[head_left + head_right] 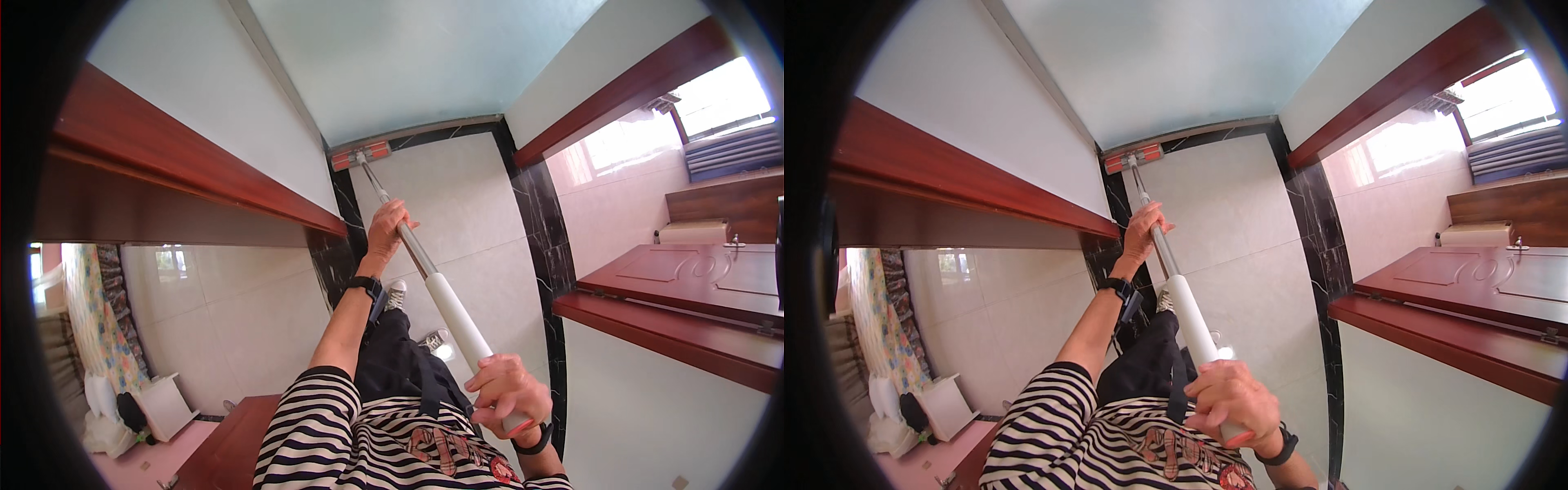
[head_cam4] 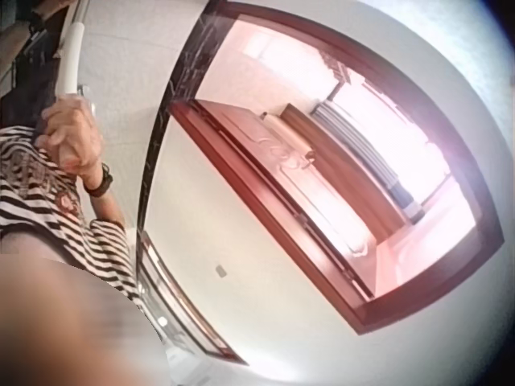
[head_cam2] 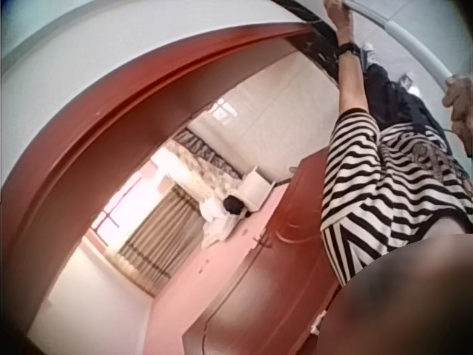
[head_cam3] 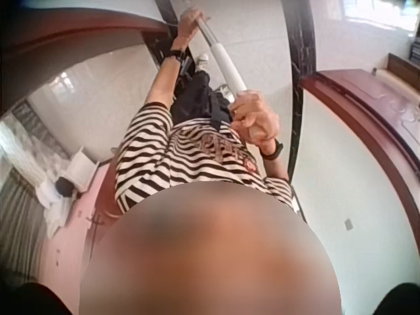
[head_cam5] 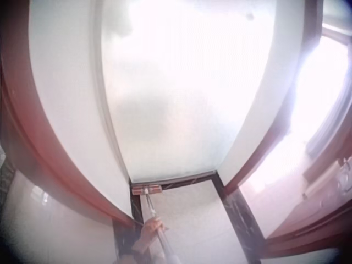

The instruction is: The person rinses a flat mop under a kitchen sink faucet, wrings it out, and then mops the tiled floor in the kitchen, hallway, and a bedroom. The person moves the mop back and forth across the floor surfaces.

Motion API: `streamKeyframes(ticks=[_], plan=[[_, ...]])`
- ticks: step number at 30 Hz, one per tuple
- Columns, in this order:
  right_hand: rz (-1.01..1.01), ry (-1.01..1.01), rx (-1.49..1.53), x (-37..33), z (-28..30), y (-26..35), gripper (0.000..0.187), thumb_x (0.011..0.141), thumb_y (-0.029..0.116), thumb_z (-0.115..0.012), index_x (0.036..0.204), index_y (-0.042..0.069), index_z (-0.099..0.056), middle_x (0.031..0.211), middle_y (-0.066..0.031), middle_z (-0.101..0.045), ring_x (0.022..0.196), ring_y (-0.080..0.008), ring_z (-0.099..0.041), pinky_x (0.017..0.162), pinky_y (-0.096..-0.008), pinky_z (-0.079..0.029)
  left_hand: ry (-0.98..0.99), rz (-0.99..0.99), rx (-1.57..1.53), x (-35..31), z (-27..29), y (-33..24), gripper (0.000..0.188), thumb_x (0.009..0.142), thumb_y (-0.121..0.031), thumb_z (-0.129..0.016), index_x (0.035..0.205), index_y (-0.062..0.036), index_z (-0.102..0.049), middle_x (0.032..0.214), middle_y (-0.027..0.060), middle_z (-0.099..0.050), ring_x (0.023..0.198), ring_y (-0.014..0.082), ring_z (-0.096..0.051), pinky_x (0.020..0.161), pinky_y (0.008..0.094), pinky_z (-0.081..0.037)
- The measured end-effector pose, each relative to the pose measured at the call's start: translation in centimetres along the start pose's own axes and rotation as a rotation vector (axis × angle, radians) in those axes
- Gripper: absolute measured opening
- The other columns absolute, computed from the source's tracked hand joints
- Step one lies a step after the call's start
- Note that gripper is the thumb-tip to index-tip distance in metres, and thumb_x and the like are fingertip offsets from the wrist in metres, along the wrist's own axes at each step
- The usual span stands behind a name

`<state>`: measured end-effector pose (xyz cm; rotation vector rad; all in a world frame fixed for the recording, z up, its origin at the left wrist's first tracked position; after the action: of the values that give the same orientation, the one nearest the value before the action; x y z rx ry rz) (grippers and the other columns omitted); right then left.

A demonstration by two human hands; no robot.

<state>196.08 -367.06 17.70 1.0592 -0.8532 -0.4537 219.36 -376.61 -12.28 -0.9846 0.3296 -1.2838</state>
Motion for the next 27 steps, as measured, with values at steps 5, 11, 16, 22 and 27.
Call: streamKeyframes(ticks=[5, 11, 16, 22, 27], plan=[[-0.132, -0.001, -0.031, -0.9, 2.2, 2.2, 0.021, 0.07, 0.011, -0.077, 0.072, 0.008, -0.056, 0.064, -0.0035, -0.06, 0.066, -0.0221, -0.063, 0.072, -0.0393, -0.052, -0.142, -0.083, -0.046, -2.7, -0.3, -3.7, 0.028, 0.066, -0.013, -0.074, 0.071, -0.0053, -0.047, 0.073, 0.0107, -0.052, 0.079, 0.0333, -0.054, 0.092, 0.0423, -0.045], [0.182, -0.218, 0.087, -3.2, 9.7, 8.7, 0.07, 0.073, 0.007, -0.067, 0.134, 0.006, -0.033, 0.051, -0.0025, -0.053, 0.044, -0.0146, -0.05, 0.052, -0.0319, -0.048, -0.001, 0.034, 0.022, -9.3, -3.9, -13.4, 0.024, 0.075, -0.025, -0.068, 0.07, -0.0083, -0.051, 0.075, 0.0099, -0.054, 0.084, 0.0316, -0.055, 0.081, 0.0407, -0.042], [0.279, -0.506, 0.293, -7.7, 15.5, 9.7, 0.079, 0.072, -0.003, -0.063, 0.142, 0.009, -0.027, 0.052, 0.0, -0.05, 0.042, -0.0137, -0.047, 0.048, -0.0255, -0.045, -0.012, 0.037, 0.064, -13.1, -6.5, -18.4, 0.027, 0.076, -0.031, -0.069, 0.072, -0.01, -0.053, 0.076, 0.0058, -0.057, 0.087, 0.027, -0.055, 0.083, 0.0391, -0.039], [0.129, -0.14, 0.332, -6.1, 15.1, 7.9, 0.022, 0.058, -0.006, -0.067, 0.07, 0.005, -0.052, 0.054, -0.0041, -0.052, 0.046, -0.0198, -0.052, 0.05, -0.0346, -0.049, -0.218, 0.043, 0.186, -10.9, -6.2, -17.1, 0.025, 0.075, -0.026, -0.07, 0.071, -0.0118, -0.05, 0.072, 0.0025, -0.054, 0.081, 0.0239, -0.055, 0.081, 0.0376, -0.039], [-0.026, -0.146, 0.176, -2.2, 17.0, 4.3, 0.027, 0.051, -0.011, -0.065, 0.053, 0.007, -0.046, 0.056, -0.0044, -0.053, 0.05, -0.0205, -0.054, 0.057, -0.0362, -0.05, -0.297, 0.047, 0.162, -5.0, -8.1, -14.5, 0.027, 0.071, -0.019, -0.072, 0.067, -0.011, -0.047, 0.068, 0.0047, -0.051, 0.076, 0.0266, -0.054, 0.074, 0.0384, -0.041]])
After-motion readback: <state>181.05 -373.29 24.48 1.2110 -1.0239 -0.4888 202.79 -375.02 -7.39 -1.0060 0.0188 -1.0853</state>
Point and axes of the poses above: each hand's wrist, its own x-axis towards the middle knuckle, its own z-axis out of the back of the hand, y = z × x, the point moved 5 cm from there along x, towards the middle knuckle
